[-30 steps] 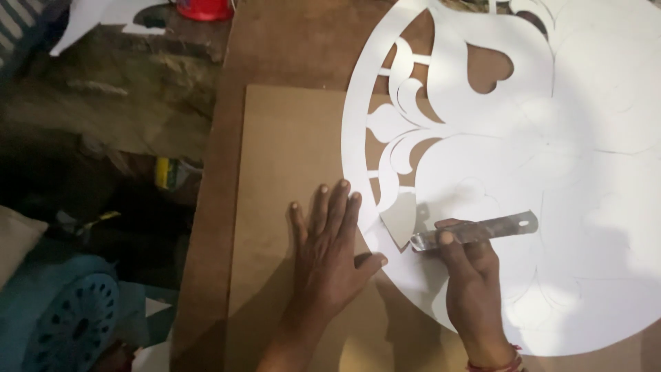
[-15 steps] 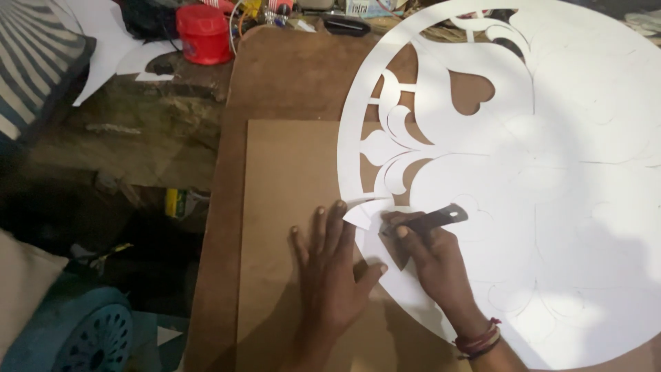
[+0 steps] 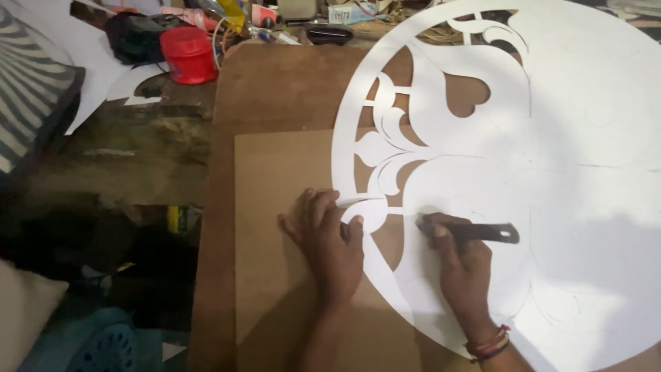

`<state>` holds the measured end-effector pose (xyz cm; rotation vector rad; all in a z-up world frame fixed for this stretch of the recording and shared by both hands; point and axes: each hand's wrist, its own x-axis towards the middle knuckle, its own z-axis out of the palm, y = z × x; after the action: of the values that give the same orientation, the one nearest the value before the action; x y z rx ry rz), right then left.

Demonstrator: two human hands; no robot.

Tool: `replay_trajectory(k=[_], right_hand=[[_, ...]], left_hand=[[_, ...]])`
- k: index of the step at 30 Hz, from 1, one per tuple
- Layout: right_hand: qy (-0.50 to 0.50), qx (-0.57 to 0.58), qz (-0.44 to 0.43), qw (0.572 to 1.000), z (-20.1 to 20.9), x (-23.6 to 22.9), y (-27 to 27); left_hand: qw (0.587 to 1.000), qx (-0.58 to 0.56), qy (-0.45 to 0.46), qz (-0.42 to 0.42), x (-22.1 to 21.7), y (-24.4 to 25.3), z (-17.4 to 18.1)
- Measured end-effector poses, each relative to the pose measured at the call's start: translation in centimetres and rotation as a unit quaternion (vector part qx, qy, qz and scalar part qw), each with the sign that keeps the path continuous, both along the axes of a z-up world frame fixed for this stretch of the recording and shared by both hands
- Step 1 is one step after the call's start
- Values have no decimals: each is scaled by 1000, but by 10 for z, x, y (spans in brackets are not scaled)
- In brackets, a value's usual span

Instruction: Carve out decorative patterns from a circular board using a hand tool following a drawn stencil.

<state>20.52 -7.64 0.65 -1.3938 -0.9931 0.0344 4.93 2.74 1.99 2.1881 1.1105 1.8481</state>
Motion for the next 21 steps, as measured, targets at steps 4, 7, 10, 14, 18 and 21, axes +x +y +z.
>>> replay_trajectory(k=[4, 7, 10, 14, 18, 21], right_hand=[[8, 19, 46, 999, 6, 1, 0], [15, 29, 57, 998, 7, 1, 0], [-1, 31, 57, 998, 5, 4, 1], [3, -10, 30, 999, 4, 5, 1], [5, 25, 52, 998, 5, 4, 1], [-4, 9, 39, 999, 10, 6, 0]], left_hand=[[996, 45, 10, -76, -12, -5, 5], [987, 108, 96, -72, -8, -7, -3], [966, 171, 150, -125, -14, -16, -2], [951, 199, 172, -164, -21, -28, 15], [968, 107, 122, -192, -32, -34, 0], [982, -70, 32, -174, -52, -26, -15]])
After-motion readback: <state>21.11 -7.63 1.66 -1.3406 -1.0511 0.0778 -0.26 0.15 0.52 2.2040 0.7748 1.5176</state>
